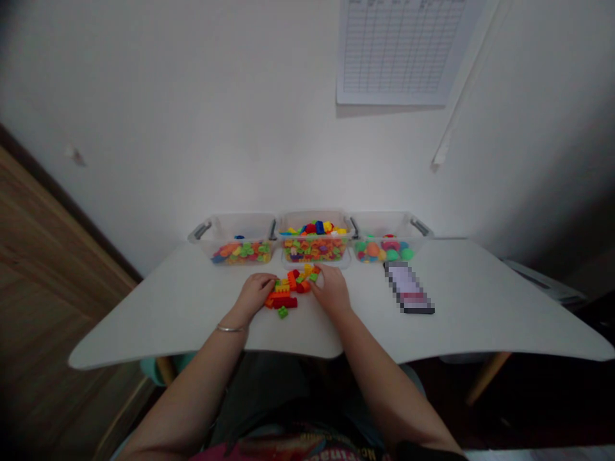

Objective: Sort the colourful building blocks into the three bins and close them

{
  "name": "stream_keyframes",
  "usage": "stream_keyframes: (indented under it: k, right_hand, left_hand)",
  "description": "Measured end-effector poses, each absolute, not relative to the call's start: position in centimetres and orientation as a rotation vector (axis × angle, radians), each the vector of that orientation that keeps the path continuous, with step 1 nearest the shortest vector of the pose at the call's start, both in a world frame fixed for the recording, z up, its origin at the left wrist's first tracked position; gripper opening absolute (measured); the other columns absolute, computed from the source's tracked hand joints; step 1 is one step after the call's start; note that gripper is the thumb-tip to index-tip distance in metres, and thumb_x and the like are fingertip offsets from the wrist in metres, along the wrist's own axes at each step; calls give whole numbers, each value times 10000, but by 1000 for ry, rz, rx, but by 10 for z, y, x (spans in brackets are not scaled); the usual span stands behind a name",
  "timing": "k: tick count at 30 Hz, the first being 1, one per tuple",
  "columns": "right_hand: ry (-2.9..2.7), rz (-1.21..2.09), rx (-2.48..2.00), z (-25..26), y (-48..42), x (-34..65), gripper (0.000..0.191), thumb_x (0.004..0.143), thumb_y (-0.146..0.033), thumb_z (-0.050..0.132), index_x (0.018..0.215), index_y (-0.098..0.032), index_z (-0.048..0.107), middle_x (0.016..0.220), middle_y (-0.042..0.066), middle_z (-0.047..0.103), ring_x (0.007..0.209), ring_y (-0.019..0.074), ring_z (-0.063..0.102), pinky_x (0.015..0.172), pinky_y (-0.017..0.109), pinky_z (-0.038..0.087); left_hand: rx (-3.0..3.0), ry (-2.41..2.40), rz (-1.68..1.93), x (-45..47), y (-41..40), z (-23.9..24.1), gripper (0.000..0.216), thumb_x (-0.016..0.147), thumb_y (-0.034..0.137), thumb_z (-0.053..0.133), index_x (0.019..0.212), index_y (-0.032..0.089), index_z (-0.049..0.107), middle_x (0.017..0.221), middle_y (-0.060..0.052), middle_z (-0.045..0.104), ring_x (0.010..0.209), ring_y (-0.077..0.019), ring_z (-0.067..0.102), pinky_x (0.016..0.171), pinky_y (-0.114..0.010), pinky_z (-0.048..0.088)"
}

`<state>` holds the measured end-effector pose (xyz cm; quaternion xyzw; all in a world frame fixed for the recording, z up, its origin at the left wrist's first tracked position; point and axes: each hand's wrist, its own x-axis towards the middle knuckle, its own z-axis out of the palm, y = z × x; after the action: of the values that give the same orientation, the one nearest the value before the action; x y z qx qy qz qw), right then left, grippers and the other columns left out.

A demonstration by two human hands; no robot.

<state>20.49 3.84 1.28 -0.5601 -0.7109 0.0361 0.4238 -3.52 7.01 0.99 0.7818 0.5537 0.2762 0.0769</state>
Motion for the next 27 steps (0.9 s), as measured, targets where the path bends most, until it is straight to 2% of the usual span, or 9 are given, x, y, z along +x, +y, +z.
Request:
stream_keyframes:
  k: [6,13,19,23,27]
  right_hand:
    - [-1594,-51,-1264,50,56,208,400,809,-345,607,1183,-204,585,1144,121,649,1053,269,580,950,448,464]
    - [-1409,-54,-1301,96,103,217,450,828,-313,558,1254,-172,520,1203,129,620,1064,235,566,954,392,446]
    - [-1497,18,-1476,104,128,226,425,772,-237,605,1185,-139,587,1123,112,671,968,222,599,946,359,438]
    - [-1502,65,-1557,104,132,228,440,773,-221,600,1207,-151,589,1141,100,677,897,198,623,915,349,459]
    - [-1505,58,-1539,103,133,229,345,772,-202,574,1106,-146,642,1071,104,684,897,207,629,913,366,465]
  left_hand:
    - [2349,1653,834,-37,71,7,296,858,247,471,933,213,756,1030,-67,753,1007,-215,665,978,-360,473]
    - [2352,1658,826,-37,72,6,297,868,258,469,942,206,752,1034,-65,753,1025,-223,657,989,-372,460]
    - [2348,1668,853,-38,73,3,285,872,254,478,929,219,755,1024,-56,755,1020,-214,657,986,-362,459]
    - [2341,1658,846,-38,73,3,295,876,248,467,943,205,752,1041,-60,752,1027,-222,652,989,-373,453]
    - [2346,1652,804,-37,73,5,304,878,246,460,957,196,749,1048,-65,751,1035,-222,651,996,-371,446]
